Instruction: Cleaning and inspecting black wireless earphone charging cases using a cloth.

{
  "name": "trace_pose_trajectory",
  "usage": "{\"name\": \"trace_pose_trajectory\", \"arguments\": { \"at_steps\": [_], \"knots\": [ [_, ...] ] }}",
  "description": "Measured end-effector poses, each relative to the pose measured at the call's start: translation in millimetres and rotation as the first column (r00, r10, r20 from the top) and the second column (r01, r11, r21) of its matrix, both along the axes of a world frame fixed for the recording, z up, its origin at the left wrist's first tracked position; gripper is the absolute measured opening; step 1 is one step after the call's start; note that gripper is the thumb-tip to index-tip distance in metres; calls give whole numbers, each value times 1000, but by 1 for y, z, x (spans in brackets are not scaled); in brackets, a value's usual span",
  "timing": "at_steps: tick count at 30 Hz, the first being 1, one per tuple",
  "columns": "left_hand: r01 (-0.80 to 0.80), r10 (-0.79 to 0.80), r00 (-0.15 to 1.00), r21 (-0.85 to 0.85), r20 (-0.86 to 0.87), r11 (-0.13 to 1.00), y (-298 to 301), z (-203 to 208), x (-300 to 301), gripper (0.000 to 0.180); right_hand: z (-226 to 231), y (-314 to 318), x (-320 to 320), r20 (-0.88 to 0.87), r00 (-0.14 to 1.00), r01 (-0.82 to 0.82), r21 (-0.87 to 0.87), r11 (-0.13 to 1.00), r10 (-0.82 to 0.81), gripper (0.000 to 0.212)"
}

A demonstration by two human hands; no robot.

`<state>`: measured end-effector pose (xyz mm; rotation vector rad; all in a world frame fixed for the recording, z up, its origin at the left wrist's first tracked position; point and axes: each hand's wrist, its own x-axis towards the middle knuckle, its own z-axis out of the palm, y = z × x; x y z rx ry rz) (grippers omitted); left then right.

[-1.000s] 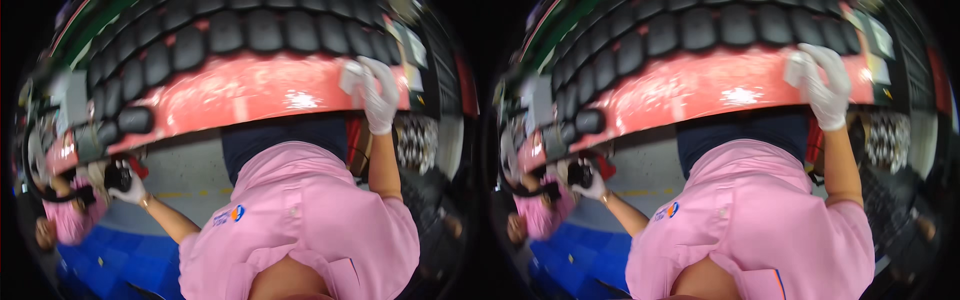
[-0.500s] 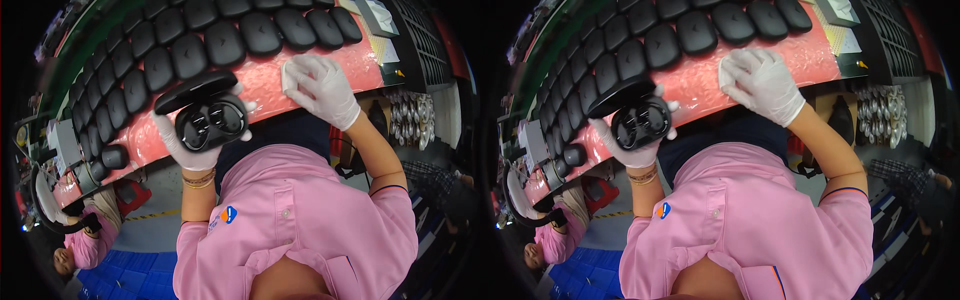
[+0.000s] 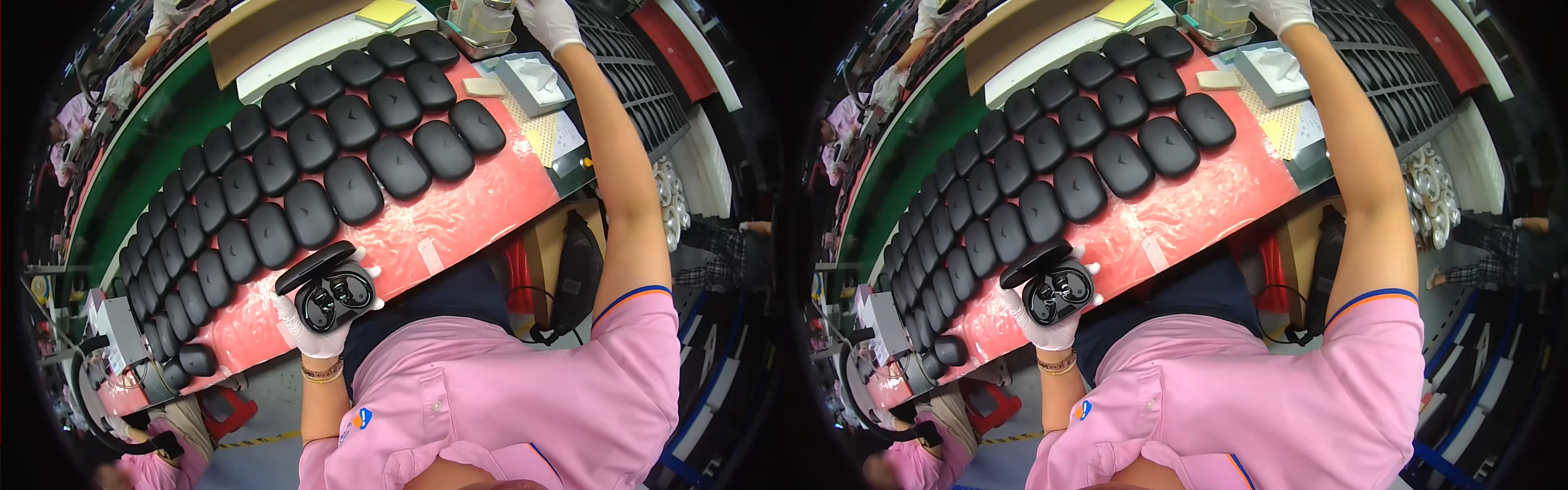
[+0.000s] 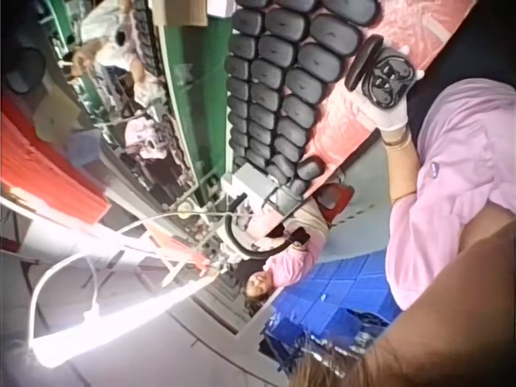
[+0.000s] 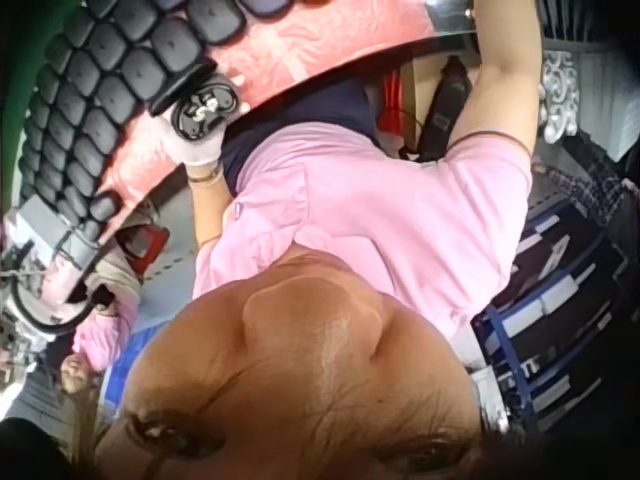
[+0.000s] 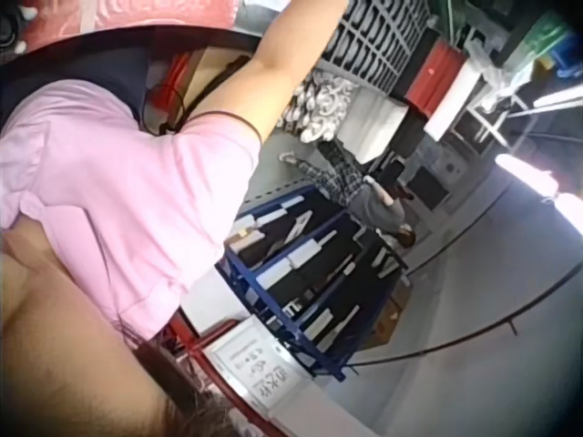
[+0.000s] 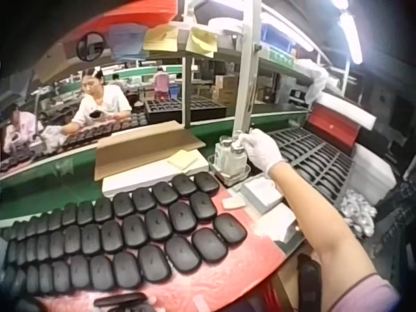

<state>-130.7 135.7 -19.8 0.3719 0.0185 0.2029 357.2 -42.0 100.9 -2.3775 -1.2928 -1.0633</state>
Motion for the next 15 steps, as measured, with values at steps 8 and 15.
{"name": "trace_pose_trajectory", "arguments": {
  "at_steps": [8,15],
  "knots": [
    [-117,137,968,106,-210,987,-7,9,2,101,15,29,-17,-210,966,113,-183,977,-151,14],
    [-170,204,953,163,-225,972,-9,0,-5,94,13,30,-27,-208,964,130,-175,976,-166,13]
  ]
}}
